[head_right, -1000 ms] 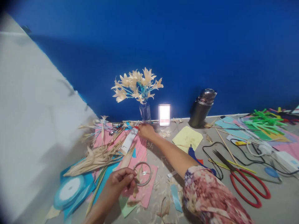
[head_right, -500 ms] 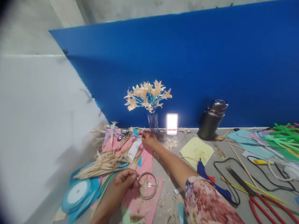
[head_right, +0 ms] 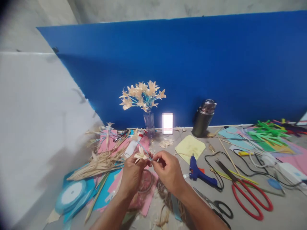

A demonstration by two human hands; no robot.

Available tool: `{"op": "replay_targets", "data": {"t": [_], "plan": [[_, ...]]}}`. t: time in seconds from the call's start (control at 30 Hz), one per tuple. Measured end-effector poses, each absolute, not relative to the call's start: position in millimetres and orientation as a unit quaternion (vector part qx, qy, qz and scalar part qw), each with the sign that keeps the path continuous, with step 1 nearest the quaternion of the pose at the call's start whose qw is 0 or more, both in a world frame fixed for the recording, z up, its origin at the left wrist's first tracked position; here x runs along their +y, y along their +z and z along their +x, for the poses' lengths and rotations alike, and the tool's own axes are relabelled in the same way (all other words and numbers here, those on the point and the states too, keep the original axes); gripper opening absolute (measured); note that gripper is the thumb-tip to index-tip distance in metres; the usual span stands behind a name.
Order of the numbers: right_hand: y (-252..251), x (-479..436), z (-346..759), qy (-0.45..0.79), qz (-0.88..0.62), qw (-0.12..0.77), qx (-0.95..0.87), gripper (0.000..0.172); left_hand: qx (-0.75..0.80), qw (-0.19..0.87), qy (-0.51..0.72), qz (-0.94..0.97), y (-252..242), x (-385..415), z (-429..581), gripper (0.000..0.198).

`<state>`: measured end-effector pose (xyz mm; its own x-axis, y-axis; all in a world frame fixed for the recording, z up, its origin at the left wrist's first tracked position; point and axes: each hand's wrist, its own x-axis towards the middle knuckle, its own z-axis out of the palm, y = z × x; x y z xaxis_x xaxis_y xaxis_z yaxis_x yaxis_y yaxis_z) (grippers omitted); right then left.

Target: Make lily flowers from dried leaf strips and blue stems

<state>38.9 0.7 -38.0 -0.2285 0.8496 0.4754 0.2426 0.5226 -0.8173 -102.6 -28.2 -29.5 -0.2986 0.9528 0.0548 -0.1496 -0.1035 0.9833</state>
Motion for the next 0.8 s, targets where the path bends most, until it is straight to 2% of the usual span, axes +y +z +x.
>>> {"op": "replay_targets", "data": {"t": [0.23, 0.43, 0.63, 0.8], "plan": [[-39, -11, 79, 0.354, -0.385, 0.583, -0.622, 0.008, 0.484, 0.436, 0.632, 0.42, -30, -41, -83, 0.02], [-27, -18, 81, 0.37, -0.355, 0.615, -0.599, 0.011, 0.465, 0.44, 0.603, 0.477, -33, -48, -73, 0.021], [-35, -24, 69, 0.461, -0.384, 0.625, -0.499, 0.026, 0.464, 0.411, 0.624, 0.475, -36, -49, -68, 0.014], [-35, -25, 70, 0.434, -0.388, 0.644, -0.496, 0.018, 0.468, 0.41, 0.644, 0.444, -40, -49, -69, 0.015]]}}
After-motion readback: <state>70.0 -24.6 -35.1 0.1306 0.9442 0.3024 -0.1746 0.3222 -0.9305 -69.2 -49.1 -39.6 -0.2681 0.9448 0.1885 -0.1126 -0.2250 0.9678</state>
